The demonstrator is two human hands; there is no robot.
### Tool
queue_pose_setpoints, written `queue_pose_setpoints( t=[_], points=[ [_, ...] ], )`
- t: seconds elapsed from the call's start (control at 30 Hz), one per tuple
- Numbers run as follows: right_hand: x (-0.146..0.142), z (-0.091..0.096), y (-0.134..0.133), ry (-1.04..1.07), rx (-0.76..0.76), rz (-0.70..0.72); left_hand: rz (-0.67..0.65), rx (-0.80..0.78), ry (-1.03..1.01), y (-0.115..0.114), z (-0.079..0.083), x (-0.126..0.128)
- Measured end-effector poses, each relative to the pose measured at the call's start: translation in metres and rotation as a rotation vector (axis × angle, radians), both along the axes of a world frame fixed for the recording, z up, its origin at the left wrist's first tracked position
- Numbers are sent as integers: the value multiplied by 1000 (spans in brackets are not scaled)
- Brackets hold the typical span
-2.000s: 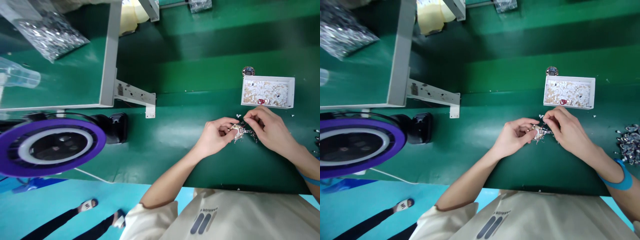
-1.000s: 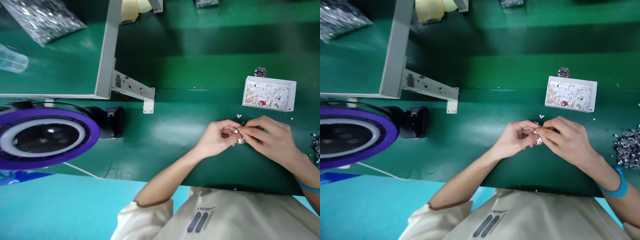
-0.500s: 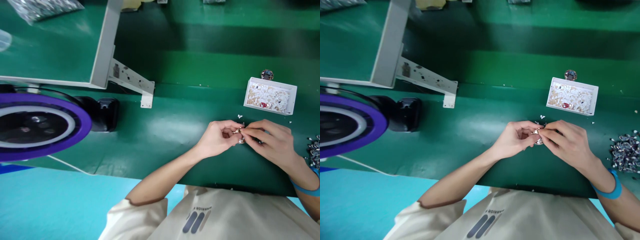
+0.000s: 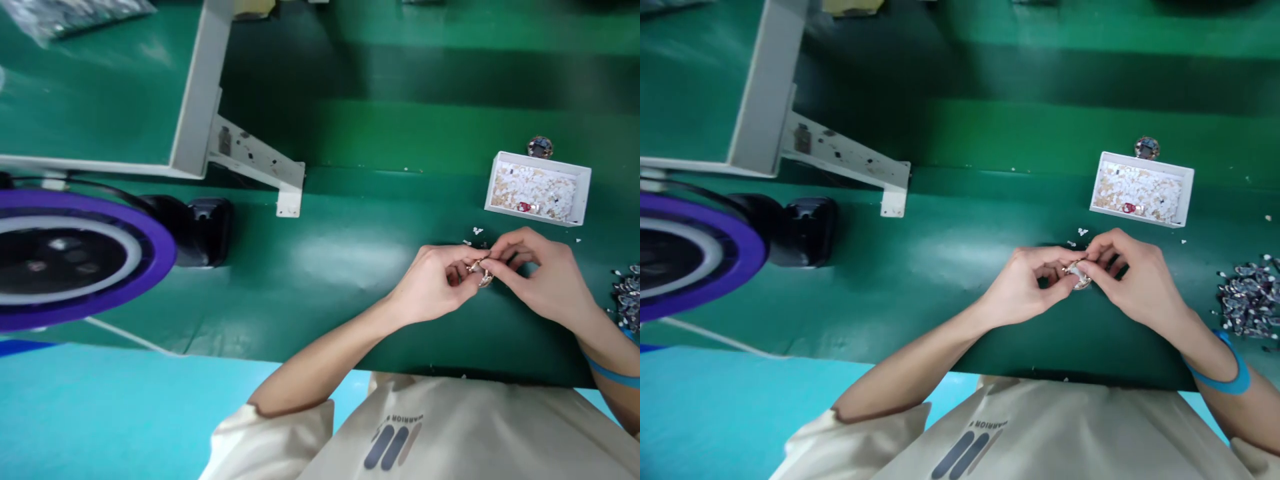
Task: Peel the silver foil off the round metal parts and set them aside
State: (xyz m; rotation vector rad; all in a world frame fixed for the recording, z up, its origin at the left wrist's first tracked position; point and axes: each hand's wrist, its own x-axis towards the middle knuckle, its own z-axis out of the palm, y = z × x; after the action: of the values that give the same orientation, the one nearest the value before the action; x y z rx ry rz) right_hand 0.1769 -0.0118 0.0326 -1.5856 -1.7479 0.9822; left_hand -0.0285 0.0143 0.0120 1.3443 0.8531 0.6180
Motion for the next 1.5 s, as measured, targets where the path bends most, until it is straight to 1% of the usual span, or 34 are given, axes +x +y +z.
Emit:
queue_pose_setpoints(
  t=[0.1, 0.17, 0.23, 0.27, 0.3, 0.37, 0.4, 0.43, 0.47, 0.53, 0.57, 0.63, 0.7, 0.8, 0.87, 0.93, 1.0, 1.07, 1.1, 1.17, 1.2, 1.27, 1.3, 1.4, 1.5],
  points=[
    [1, 8, 4, 155, -102, 61, -25, -9, -20, 1, 6, -4],
    [11, 19, 9, 191, -174, 183, -65, -6, -46, 4, 9, -7],
    [30, 35, 10, 106, -209, 302, -70, 37, -52, 8, 9, -10],
    [43, 44, 8, 26, -198, 311, -58, 62, -53, 10, 9, -11],
    [57, 51, 4, -65, -161, 241, -40, 75, -61, 12, 8, -11],
    [89, 61, -12, -320, -28, -43, -9, 61, -101, 15, 7, -12],
    [106, 63, -22, -453, 3, -149, 4, 37, -124, 15, 6, -12],
    [122, 61, -33, -556, 43, -195, 17, 9, -142, 15, 6, -12],
    [137, 57, -44, -646, 79, -209, 27, -20, -151, 14, 6, -11],
    [159, 44, -61, -764, 76, -174, 43, -72, -157, 12, 6, -9],
    [165, 37, -67, -793, 86, -174, 46, -103, -166, 11, 6, -8],
    [170, 24, -74, -797, 81, -148, 43, -174, -201, 8, 6, -5],
    [167, 17, -74, -776, 76, -124, 23, -231, -241, 6, 6, -4],
    [163, 20, -70, -757, 89, -132, -11, -236, -253, 6, 7, -3],
    [162, 26, -68, -722, 91, -189, -32, -211, -228, 7, 7, -4],
    [159, 32, -67, -635, 80, -254, -44, -166, -187, 7, 7, -4],
    [146, 35, -65, -479, 45, -270, -48, -83, -140, 6, 7, -3],
    [125, 35, -60, -251, -12, -226, -49, 35, -101, 2, 7, 1],
    [111, 34, -56, -118, -57, -182, -51, 101, -86, 0, 6, 3],
    [84, 29, -46, 93, -183, -2, -51, 240, -57, -5, 4, 8],
    [72, 25, -40, 169, -277, 96, -45, 313, -43, -8, 2, 11],
    [53, 19, -30, 291, -416, 226, -27, 458, -29, -13, -4, 15],
    [47, 16, -26, 337, -466, 265, -11, 527, -28, -15, -7, 17],
    [40, 9, -20, 436, -546, 297, 46, 687, -22, -17, -15, 17],
    [40, 5, -20, 469, -540, 218, 85, 761, -22, -15, -17, 16]
  ],
)
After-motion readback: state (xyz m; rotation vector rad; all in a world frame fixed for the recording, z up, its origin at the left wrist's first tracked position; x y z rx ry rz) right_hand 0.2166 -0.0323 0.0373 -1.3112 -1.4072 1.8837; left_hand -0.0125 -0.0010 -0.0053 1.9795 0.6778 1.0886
